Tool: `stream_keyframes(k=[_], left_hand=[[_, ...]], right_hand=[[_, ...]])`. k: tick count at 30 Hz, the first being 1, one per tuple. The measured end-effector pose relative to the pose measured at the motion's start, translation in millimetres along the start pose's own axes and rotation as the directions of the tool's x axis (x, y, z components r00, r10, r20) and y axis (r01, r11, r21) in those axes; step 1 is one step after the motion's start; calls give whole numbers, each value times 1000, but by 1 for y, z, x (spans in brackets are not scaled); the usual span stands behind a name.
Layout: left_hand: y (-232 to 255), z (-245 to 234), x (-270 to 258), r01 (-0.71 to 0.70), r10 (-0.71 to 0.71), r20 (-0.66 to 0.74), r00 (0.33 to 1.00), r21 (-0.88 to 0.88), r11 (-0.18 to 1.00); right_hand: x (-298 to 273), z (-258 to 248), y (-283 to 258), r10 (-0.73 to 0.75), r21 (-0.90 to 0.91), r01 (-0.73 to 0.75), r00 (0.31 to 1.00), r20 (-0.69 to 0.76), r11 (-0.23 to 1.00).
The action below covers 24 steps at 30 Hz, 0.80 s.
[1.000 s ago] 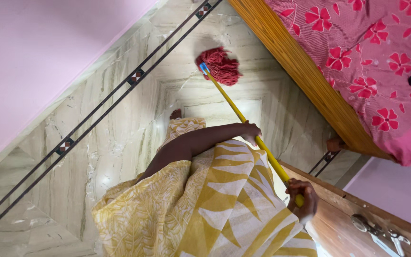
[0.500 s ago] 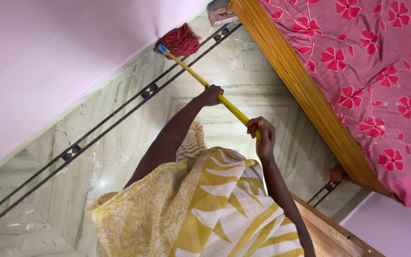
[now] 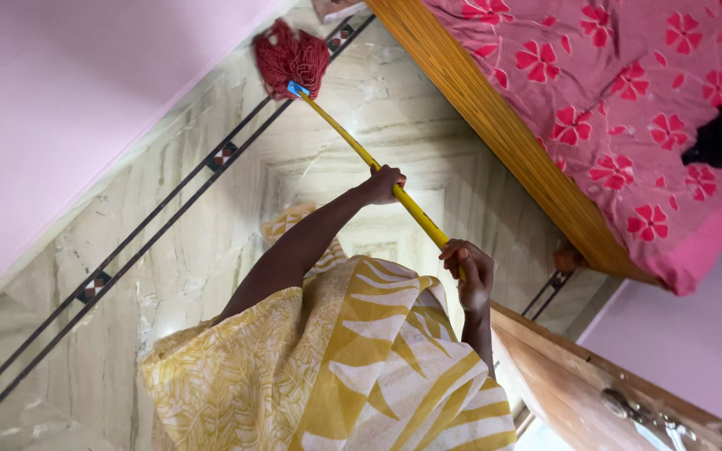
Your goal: The person mops a tiled floor in a bedroom, using a mop to clean the area around and under a bed.
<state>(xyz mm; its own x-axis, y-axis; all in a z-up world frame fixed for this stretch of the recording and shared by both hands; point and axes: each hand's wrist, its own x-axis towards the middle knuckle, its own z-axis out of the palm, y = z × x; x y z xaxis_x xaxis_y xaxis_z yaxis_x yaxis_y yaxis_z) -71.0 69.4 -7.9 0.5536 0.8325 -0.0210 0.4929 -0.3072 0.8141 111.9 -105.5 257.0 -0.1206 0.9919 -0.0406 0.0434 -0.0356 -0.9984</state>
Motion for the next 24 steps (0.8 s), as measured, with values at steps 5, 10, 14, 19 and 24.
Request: stream_keyframes(k=[5, 10, 14, 19, 24], left_hand=[[59, 59, 30, -120, 123, 116, 986, -30, 992], [127, 146, 40, -300, 305, 222, 926, -57, 952], [183, 211, 37, -348, 369, 341, 865, -122, 929], [229, 249, 18, -386, 385, 567, 728, -124, 914], [241, 254, 3, -380, 351, 649, 675, -102, 919]], right_hand=[[-53, -22, -26, 48, -119, -59, 994, -95, 991], [-123, -45, -31, 76, -170, -124, 962, -261, 978], [-174, -57, -32, 89, -152, -180, 878, -471, 972], [-204, -47, -38, 87, -195, -240, 814, -575, 951], [-210, -32, -57, 106, -166, -251, 798, -593, 954]])
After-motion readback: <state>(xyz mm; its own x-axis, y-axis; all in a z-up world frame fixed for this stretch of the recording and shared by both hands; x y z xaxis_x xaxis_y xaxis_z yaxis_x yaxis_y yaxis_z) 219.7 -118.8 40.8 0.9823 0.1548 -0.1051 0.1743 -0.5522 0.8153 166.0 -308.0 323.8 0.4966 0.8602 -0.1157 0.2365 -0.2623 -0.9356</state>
